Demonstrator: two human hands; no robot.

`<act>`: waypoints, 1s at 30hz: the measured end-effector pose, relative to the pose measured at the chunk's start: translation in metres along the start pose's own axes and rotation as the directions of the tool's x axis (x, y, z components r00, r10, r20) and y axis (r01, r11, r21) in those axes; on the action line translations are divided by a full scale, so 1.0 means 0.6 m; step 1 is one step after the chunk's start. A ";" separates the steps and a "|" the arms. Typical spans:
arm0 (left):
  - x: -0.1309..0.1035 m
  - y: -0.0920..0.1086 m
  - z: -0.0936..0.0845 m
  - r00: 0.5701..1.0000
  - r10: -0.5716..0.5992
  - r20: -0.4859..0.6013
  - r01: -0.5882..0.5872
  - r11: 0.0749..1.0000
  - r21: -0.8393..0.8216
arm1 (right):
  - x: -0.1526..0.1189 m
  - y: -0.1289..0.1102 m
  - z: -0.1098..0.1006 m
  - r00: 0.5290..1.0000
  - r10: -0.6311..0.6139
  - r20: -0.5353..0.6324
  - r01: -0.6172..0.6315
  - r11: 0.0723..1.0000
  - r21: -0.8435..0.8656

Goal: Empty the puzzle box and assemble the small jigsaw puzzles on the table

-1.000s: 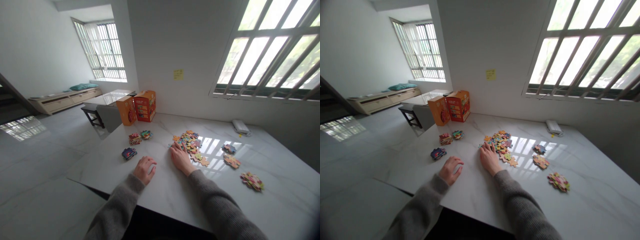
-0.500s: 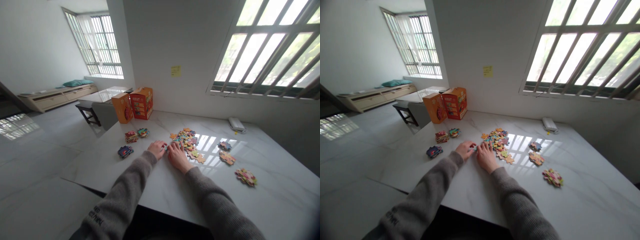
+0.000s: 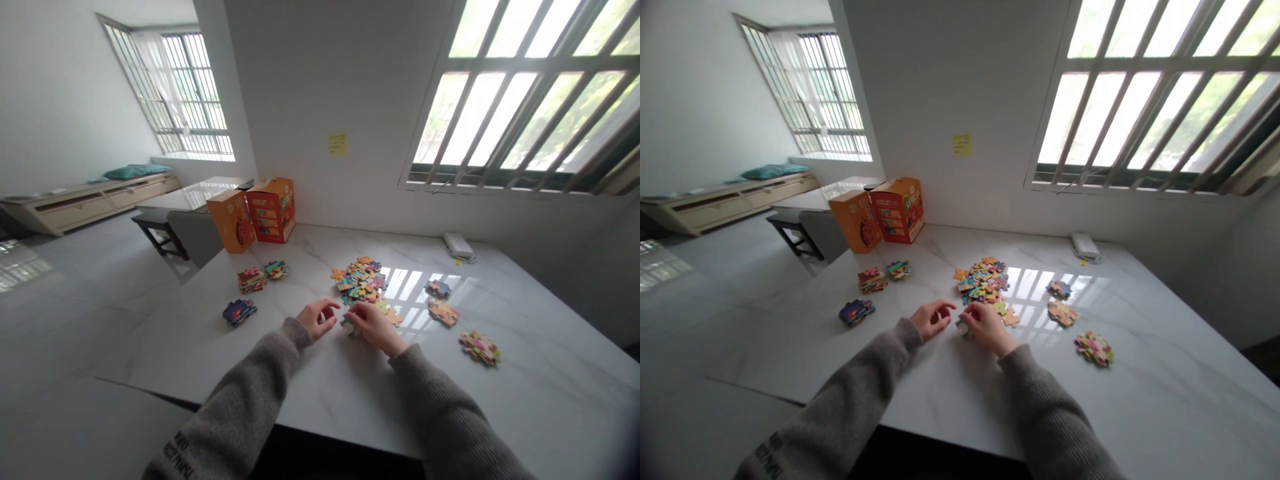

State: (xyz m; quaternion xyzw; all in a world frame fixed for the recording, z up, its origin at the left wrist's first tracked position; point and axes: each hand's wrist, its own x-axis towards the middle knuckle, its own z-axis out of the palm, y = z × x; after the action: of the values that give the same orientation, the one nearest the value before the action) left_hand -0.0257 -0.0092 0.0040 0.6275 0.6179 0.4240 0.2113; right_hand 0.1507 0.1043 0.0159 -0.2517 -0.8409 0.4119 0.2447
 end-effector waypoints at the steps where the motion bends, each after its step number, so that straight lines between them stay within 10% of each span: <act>1: 0.001 0.002 0.003 0.999 0.031 -0.007 -0.031 0.999 -0.022 | -0.001 -0.001 -0.004 0.998 0.045 -0.042 -0.039 0.990 0.133; 5: 0.009 0.019 0.021 0.991 0.090 -0.099 -0.097 0.993 -0.074 | -0.010 -0.013 -0.013 0.982 0.159 -0.106 -0.082 0.851 0.519; 13: 0.015 0.034 0.029 0.987 -0.013 -0.159 -0.072 0.851 -0.520 | -0.023 -0.028 -0.002 0.960 0.202 -0.196 -0.029 0.763 0.646; 18: 0.023 0.023 0.022 0.966 -0.125 -0.225 -0.038 0.795 -0.606 | -0.027 -0.028 0.011 0.991 0.113 -0.072 -0.050 0.809 0.586; 30: 0.025 0.021 0.018 0.961 -0.183 -0.208 0.005 0.762 -0.647 | -0.029 -0.021 0.008 0.942 -0.174 -0.287 0.220 0.966 0.137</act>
State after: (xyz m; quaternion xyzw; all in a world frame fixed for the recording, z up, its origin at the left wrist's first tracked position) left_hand -0.0115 0.0063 0.0119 0.4248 0.4893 0.6758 0.3514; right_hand 0.1582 0.0842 0.0201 -0.1992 -0.7828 0.4156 0.4182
